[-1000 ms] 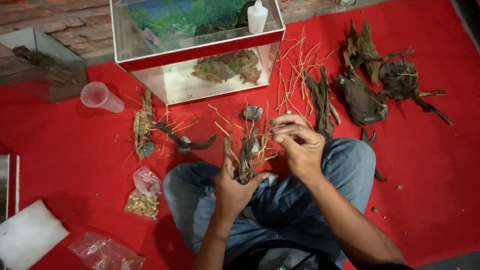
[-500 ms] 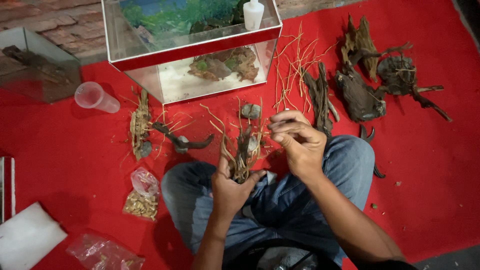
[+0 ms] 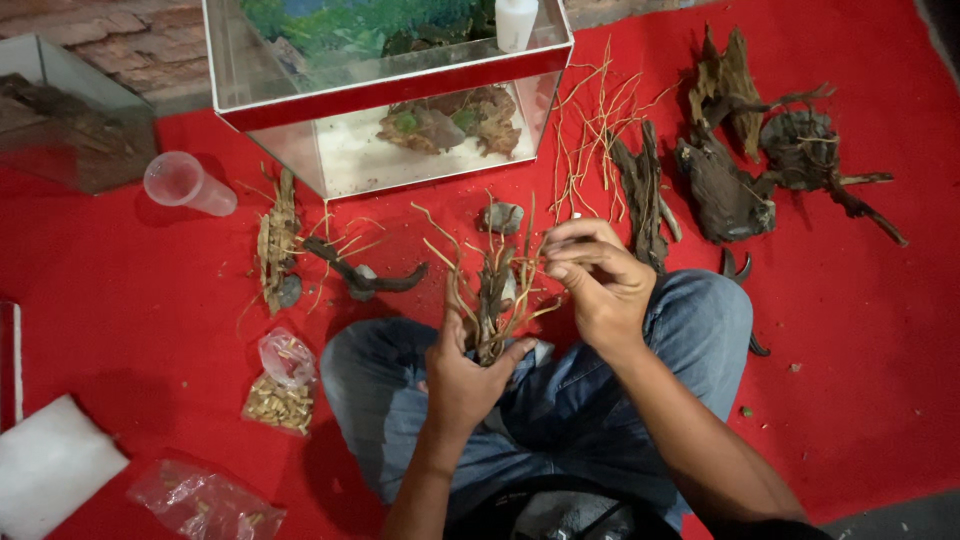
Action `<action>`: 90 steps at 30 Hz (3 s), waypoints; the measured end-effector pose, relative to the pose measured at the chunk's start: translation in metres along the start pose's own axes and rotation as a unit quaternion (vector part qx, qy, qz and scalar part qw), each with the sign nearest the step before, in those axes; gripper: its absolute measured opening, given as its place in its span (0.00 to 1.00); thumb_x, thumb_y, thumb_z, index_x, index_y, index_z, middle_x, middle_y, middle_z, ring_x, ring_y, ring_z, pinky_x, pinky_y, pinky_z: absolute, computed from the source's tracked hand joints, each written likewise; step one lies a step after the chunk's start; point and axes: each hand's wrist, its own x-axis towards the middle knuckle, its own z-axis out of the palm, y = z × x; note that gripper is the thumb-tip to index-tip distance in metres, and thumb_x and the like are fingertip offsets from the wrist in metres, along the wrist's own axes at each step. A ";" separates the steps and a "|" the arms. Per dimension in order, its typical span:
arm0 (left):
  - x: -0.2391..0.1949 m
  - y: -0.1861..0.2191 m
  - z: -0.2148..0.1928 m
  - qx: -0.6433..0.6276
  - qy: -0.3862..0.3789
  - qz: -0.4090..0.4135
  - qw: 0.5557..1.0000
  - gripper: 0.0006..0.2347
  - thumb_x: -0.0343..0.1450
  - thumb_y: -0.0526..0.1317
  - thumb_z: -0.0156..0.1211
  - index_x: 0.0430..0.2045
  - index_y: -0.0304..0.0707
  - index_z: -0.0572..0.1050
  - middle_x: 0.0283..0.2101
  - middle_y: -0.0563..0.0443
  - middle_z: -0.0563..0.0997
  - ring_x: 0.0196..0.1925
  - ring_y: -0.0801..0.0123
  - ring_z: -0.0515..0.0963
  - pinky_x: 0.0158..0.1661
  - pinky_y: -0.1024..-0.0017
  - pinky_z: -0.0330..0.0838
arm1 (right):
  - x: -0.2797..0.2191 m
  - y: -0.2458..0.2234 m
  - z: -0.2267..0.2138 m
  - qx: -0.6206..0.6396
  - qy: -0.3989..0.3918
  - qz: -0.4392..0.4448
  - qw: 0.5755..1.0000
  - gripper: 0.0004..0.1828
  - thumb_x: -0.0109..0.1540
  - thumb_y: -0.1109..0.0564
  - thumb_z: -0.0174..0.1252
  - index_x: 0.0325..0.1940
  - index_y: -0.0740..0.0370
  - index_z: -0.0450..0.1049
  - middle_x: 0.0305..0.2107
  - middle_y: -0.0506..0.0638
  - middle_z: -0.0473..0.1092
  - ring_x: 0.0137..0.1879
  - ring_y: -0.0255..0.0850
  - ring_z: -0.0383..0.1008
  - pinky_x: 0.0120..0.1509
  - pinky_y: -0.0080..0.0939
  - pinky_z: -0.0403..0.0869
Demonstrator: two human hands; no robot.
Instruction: The person sits on a red carpet and assembles a driftwood structure using glue and thin twigs. They apply glue to the wood, attach smaller branches, and use pliers to trim excess material.
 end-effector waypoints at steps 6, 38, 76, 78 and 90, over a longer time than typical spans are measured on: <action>-0.001 -0.009 -0.005 0.067 -0.015 -0.011 0.998 0.42 0.51 0.38 0.70 0.59 0.36 0.51 0.37 0.45 0.80 0.31 0.56 0.81 0.28 0.69 0.77 | -0.008 0.025 0.001 0.011 0.042 0.034 0.998 0.02 0.52 0.66 0.59 0.26 0.69 0.73 0.26 0.59 0.68 0.37 0.45 0.70 0.39 0.37 0.69; -0.010 -0.053 0.027 0.279 0.154 0.256 0.913 0.31 0.53 0.47 0.72 0.46 0.27 0.67 0.31 0.43 0.79 0.31 0.58 0.79 0.33 0.67 0.73 | -0.027 0.054 -0.018 0.381 0.113 0.235 0.887 0.05 0.51 0.63 0.59 0.29 0.67 0.71 0.16 0.53 0.64 0.19 0.36 0.56 0.23 0.33 0.56; -0.001 -0.002 0.026 0.281 0.191 0.339 0.877 0.34 0.52 0.48 0.70 0.50 0.32 0.64 0.38 0.42 0.79 0.32 0.55 0.79 0.36 0.66 0.71 | 0.012 0.005 -0.026 0.361 0.088 0.126 0.920 0.05 0.51 0.67 0.57 0.30 0.69 0.69 0.25 0.56 0.67 0.18 0.38 0.61 0.18 0.27 0.59; 0.001 -0.008 0.027 0.292 0.221 0.344 0.864 0.32 0.50 0.50 0.73 0.41 0.26 0.70 0.29 0.39 0.77 0.28 0.52 0.76 0.34 0.62 0.71 | 0.012 0.004 -0.023 0.377 0.086 0.104 0.916 0.05 0.51 0.66 0.58 0.30 0.69 0.70 0.25 0.58 0.67 0.18 0.40 0.60 0.21 0.29 0.60; -0.010 0.027 0.026 0.142 0.167 0.148 0.964 0.31 0.48 0.48 0.72 0.46 0.43 0.71 0.30 0.52 0.82 0.25 0.72 0.80 0.32 0.74 0.72 | -0.002 0.001 -0.010 0.251 0.093 0.039 0.963 0.04 0.49 0.69 0.59 0.27 0.71 0.71 0.28 0.59 0.68 0.22 0.36 0.65 0.24 0.27 0.69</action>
